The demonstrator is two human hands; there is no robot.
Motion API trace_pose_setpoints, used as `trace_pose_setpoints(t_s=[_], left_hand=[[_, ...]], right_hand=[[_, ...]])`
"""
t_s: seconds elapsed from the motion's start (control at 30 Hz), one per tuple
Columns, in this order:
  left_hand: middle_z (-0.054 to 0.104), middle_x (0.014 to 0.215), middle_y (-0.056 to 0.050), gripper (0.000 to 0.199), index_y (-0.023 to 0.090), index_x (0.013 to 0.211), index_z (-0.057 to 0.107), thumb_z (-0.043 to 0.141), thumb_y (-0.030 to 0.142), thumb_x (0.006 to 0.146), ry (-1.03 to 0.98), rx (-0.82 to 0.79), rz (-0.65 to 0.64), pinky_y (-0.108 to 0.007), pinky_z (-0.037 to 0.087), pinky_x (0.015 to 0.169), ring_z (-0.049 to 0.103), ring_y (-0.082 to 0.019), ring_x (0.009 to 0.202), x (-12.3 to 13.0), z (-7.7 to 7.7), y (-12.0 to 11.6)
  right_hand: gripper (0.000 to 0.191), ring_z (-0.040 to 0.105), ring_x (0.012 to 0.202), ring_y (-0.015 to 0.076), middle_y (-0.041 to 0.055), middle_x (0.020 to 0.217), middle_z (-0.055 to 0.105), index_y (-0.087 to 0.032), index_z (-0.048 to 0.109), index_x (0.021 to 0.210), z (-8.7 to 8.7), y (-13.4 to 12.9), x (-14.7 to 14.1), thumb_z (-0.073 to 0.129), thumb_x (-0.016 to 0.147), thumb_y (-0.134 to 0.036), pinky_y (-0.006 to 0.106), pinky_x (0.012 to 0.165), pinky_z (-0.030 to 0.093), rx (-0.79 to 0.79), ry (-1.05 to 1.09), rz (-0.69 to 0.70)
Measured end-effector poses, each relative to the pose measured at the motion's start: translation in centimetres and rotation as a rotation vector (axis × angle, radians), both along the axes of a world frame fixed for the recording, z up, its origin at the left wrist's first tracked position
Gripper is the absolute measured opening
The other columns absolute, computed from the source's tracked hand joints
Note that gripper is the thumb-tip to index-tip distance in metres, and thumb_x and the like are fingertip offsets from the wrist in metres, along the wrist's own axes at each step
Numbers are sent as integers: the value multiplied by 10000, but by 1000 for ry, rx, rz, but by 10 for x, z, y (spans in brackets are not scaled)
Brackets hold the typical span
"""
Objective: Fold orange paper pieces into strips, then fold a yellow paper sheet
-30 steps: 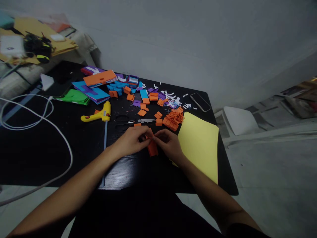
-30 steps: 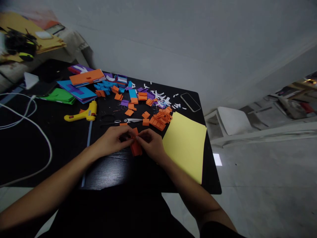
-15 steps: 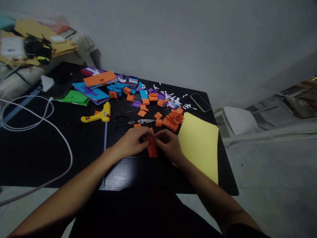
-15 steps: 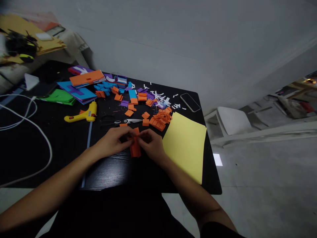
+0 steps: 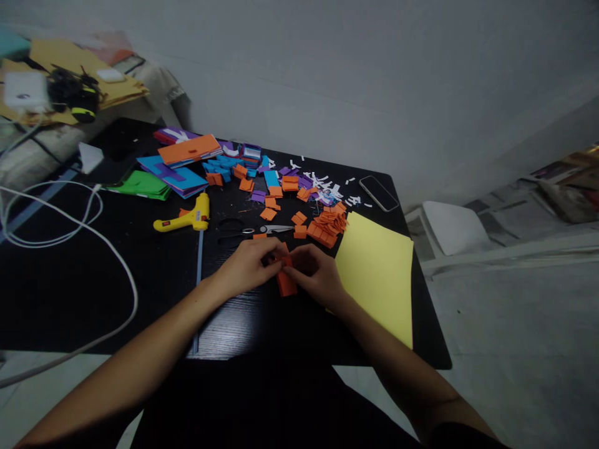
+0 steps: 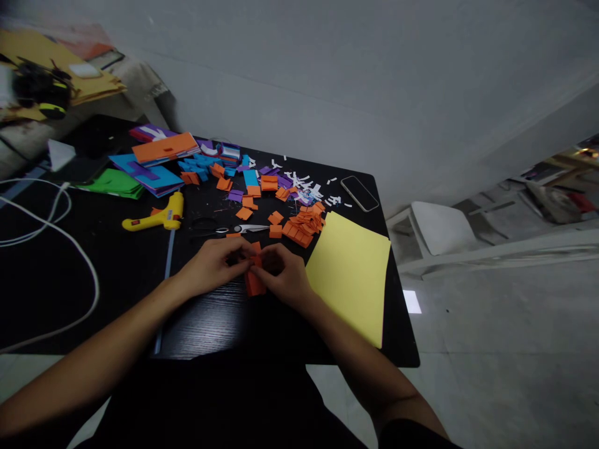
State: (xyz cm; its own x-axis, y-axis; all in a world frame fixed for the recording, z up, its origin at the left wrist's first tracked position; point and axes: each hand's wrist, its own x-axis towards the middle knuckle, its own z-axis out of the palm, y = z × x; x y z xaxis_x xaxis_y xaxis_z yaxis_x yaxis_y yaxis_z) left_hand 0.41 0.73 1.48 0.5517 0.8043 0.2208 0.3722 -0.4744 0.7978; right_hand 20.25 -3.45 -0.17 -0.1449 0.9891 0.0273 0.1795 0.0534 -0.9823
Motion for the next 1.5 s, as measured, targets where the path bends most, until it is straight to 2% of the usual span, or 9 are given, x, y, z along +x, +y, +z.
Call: trace_pose_setpoints(t_s=[0.2,0.33,0.5,0.63,0.8,0.97,1.07,1.3,1.5], left_hand=[[729,846,15,80,187,952,704,655,180,890,-22,-15,12,-203,486,656,665,-115,708,1,0,-1],[736,828,8,91,185,970,727,672,230,914,-28,-28,31,-210,485,658,669,-121,707,1,-1,-1],[732,793,-8,104,171,941,751,667,230,925,50,33,16,-233,458,655,668,-138,709,0,0,1],[729,776,-6,131,168,938,757,639,225,938,72,18,1,-240,446,651,659,-135,691,-1,4,1],[740,805,-6,154,178,974,763,643,265,931,28,-108,17,-231,464,666,669,-138,721,-5,7,2],[706,734,4,191,173,906,762,662,335,906,-34,-280,15,-218,441,611,637,-134,676,-6,5,4],[700,723,-3,202,164,908,764,666,339,886,-45,-354,-11,-225,442,606,625,-138,667,-6,4,6],[684,689,0,238,158,885,764,704,387,861,-51,-436,-34,-219,443,583,612,-132,639,-8,7,8],[725,710,-6,161,152,907,746,687,289,847,-60,-566,-82,-228,501,585,660,-134,605,-10,11,10]], right_hand=[[196,736,788,197,43,886,755,-216,662,951,-1,2,0,741,832,-350,320,729,615,34,-25,-55],[182,749,815,207,51,908,772,-216,683,980,-2,2,1,724,839,-324,332,754,620,60,-33,-80],[144,744,776,199,49,886,780,-208,713,966,0,1,1,705,853,-298,318,720,609,83,-70,-64],[136,728,792,195,50,892,774,-209,734,959,2,2,2,679,894,-316,318,730,592,127,-111,-62],[137,702,947,204,60,1004,745,-228,740,1010,2,8,8,645,911,-225,353,869,570,277,-120,-17],[329,675,1076,219,75,1146,704,-257,713,1147,7,10,12,646,861,-110,399,974,545,420,-129,152],[308,668,1083,218,84,1159,674,-264,730,1121,9,10,13,648,870,-106,398,964,550,485,-186,208],[204,688,1000,205,81,1083,690,-240,717,1032,9,12,18,693,864,-126,361,881,572,540,-241,232],[192,709,968,203,78,1049,732,-232,691,1030,8,11,18,665,868,-132,353,857,589,525,-267,252]])
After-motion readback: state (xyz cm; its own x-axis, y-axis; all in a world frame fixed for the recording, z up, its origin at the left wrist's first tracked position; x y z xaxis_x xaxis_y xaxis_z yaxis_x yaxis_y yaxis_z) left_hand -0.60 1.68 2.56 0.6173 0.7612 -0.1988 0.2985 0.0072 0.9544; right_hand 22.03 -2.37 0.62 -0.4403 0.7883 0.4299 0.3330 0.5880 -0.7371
